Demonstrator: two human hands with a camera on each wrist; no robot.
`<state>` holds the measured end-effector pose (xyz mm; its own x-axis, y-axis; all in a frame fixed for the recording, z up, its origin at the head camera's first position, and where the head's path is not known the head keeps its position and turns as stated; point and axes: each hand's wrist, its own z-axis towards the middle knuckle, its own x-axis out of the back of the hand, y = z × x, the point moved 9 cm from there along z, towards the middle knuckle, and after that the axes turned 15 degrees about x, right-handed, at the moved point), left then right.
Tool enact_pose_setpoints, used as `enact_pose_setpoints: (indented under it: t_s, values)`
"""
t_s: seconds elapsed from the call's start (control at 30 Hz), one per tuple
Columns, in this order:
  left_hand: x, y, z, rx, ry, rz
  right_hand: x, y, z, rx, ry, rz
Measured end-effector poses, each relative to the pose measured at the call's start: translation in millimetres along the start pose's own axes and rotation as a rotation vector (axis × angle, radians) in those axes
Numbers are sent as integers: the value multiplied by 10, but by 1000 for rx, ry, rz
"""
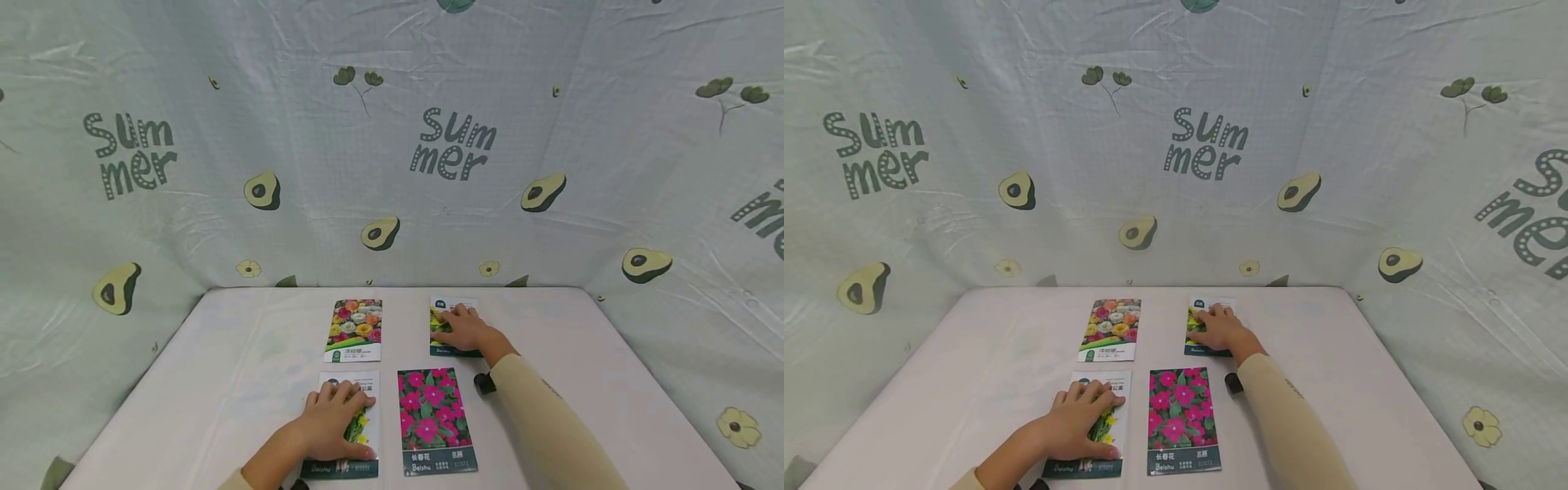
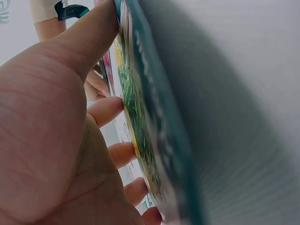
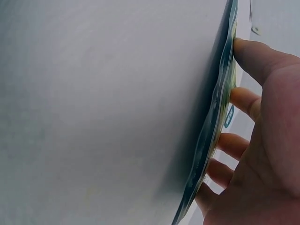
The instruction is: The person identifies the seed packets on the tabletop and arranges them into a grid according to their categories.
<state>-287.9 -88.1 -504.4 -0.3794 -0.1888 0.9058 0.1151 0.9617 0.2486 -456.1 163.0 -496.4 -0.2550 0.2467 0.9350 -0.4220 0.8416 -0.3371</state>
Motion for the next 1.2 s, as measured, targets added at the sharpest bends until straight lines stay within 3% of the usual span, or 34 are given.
enact_pose_setpoints:
  t_s: [0.43,1.2]
  values:
    - [29,25,-44,-16,1,4,-31,-160,57,27,-42,-46]
    - [-13,-2,6,-31,28,5,-106,-357,172,35,-74,-54]
